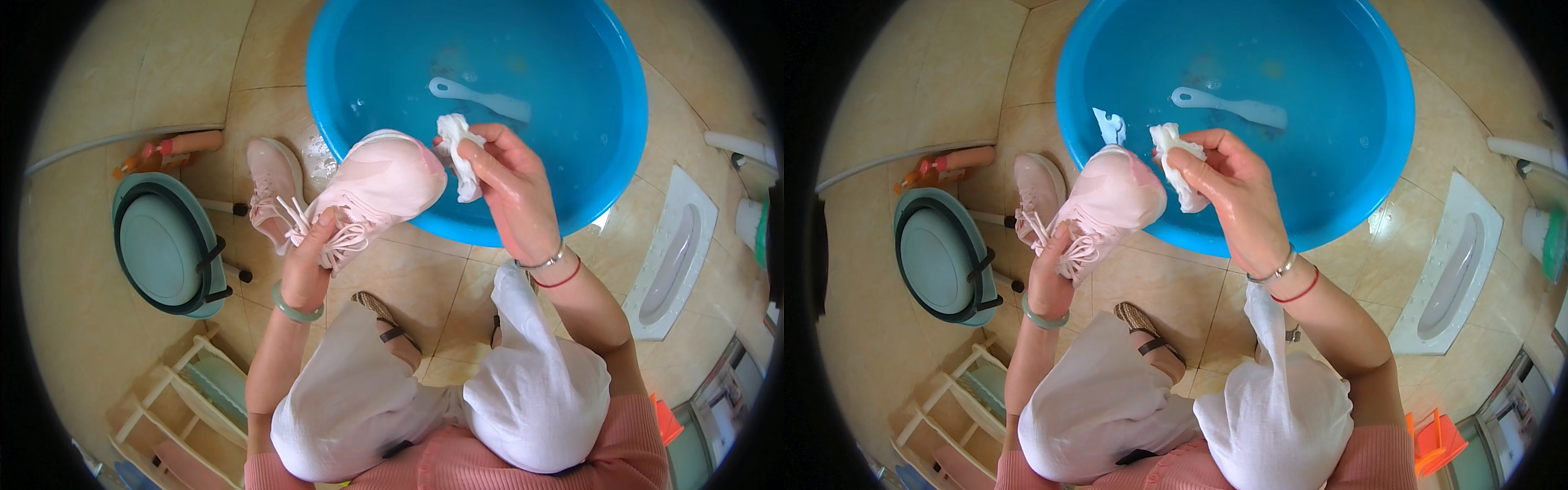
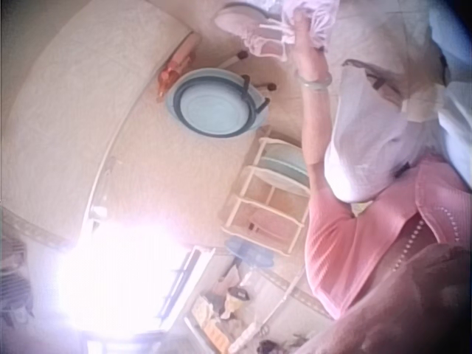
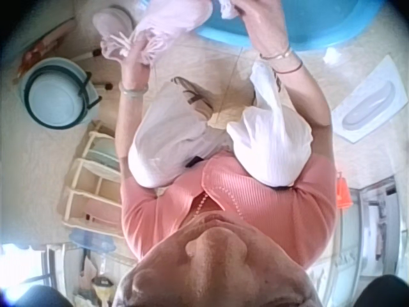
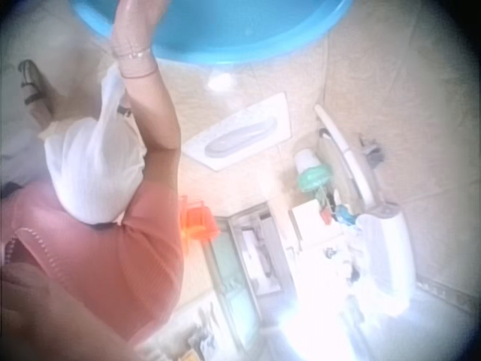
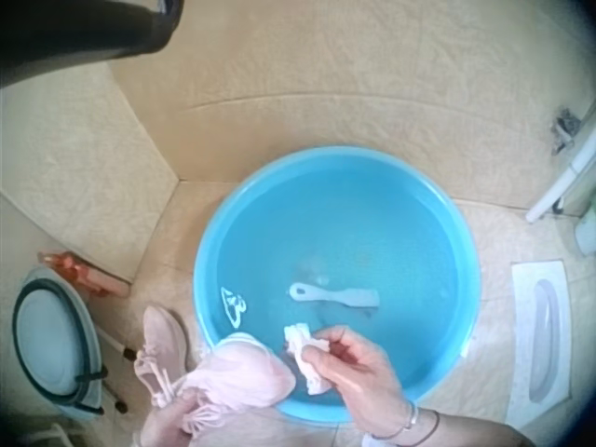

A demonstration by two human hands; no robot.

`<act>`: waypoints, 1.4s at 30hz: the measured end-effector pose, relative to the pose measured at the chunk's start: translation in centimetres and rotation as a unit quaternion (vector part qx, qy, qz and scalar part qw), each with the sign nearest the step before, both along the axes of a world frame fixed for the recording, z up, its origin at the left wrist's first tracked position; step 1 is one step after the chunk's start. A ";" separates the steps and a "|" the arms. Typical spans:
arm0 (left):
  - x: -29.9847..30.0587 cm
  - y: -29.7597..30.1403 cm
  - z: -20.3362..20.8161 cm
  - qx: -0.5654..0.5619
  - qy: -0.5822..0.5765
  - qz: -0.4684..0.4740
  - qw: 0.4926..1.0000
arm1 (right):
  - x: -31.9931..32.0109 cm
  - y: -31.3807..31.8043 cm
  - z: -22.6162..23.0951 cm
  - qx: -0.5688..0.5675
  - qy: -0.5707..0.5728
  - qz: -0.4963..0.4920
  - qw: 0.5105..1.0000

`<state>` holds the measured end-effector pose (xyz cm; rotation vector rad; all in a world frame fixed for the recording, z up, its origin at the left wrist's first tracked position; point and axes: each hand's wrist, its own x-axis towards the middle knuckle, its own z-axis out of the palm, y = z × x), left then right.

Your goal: The person scrubs a pink sneaker with a brush and water from a blue basin, then wipes it with a tissue. They repeat the process on the second shoe, focusing on the sole and upper parts.

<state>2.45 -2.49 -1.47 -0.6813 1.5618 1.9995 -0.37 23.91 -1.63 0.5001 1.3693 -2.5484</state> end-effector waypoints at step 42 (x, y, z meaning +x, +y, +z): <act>0.4 2.5 1.6 -0.035 -0.016 0.036 0.999 | -4.9 2.6 -2.5 0.160 0.011 0.080 0.984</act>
